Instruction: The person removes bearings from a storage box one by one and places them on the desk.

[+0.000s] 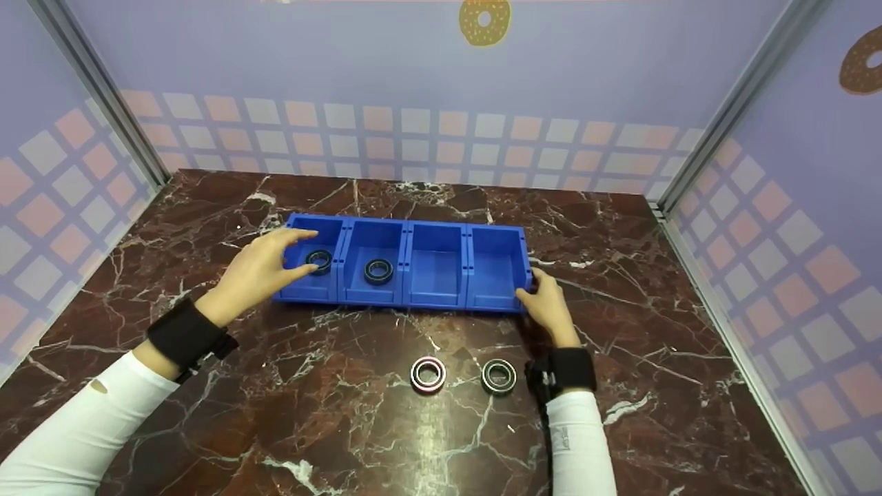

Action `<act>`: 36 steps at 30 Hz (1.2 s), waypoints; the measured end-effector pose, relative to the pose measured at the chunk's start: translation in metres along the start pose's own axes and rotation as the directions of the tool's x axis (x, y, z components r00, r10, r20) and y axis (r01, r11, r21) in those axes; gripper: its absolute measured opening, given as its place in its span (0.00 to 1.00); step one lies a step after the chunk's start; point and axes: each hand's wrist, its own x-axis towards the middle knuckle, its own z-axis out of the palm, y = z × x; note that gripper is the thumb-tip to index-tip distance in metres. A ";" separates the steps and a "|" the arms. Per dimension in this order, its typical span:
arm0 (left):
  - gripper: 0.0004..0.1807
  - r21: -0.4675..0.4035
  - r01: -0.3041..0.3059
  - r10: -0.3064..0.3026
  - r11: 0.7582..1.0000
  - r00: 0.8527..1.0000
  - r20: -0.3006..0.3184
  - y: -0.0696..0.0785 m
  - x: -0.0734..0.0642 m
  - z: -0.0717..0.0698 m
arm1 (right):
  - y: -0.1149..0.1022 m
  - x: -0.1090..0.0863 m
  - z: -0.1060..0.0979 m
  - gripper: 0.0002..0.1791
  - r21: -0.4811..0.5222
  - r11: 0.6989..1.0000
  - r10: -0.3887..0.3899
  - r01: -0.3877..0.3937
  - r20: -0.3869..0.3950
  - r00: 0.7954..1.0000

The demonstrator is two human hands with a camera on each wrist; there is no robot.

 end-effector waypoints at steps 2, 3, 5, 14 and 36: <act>0.31 0.009 -0.021 0.021 1.000 1.000 -0.003 0.002 0.002 0.002 | 0.000 0.000 0.000 0.27 0.001 1.000 0.003 -0.003 0.000 1.000; 0.31 0.013 -0.031 0.031 0.999 1.000 -0.006 0.003 0.004 0.002 | 0.000 -0.001 0.001 0.27 0.002 1.000 0.005 -0.005 0.000 1.000; 0.30 0.018 -0.049 0.049 0.999 0.999 -0.008 0.006 0.006 0.005 | -0.002 -0.002 0.000 0.28 -0.003 1.000 0.004 -0.004 0.002 1.000; 0.30 0.048 -0.102 0.100 0.994 0.994 0.040 0.019 0.017 0.015 | -0.007 -0.005 0.001 0.29 0.014 1.000 0.013 -0.013 0.000 1.000; 0.31 0.104 -0.168 0.154 0.980 0.979 0.133 0.039 0.038 0.031 | -0.005 -0.005 -0.001 0.28 -0.016 1.000 -0.006 0.006 0.004 1.000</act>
